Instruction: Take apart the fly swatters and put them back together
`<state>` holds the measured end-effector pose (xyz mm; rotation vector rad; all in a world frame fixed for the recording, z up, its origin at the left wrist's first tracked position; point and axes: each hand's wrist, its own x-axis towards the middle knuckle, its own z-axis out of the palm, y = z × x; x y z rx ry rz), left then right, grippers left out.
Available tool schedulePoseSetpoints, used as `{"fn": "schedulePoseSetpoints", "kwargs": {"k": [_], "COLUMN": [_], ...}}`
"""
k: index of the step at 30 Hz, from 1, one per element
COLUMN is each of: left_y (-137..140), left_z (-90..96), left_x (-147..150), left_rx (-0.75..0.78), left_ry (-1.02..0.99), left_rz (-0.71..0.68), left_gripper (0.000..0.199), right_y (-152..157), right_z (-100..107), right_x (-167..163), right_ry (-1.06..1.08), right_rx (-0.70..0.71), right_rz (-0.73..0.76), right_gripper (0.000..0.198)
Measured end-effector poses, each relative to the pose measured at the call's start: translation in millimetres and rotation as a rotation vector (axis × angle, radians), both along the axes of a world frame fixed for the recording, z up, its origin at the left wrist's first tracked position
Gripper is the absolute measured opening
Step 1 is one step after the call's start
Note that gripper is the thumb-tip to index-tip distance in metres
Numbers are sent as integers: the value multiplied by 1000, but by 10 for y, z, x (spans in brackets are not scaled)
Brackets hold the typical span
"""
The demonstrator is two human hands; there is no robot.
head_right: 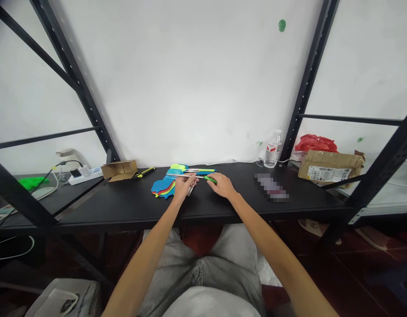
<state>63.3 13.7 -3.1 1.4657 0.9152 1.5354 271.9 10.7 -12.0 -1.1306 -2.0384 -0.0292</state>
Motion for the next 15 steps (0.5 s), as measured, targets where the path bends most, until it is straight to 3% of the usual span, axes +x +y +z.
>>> {"fn": "schedulePoseSetpoints", "kwargs": {"k": [5, 15], "left_y": [7, 11], "left_z": [3, -10], "left_x": [-26, -27], "left_rx": [-38, -13], "left_ry": [-77, 29], "left_rz": [-27, -61], "left_gripper": [42, 47], "right_y": [42, 117], "right_z": [-30, -81], "right_x": [19, 49], "right_ry": [-16, -38], "right_rx": [20, 65], "right_rz": [38, 65], "right_gripper": [25, 23]}}
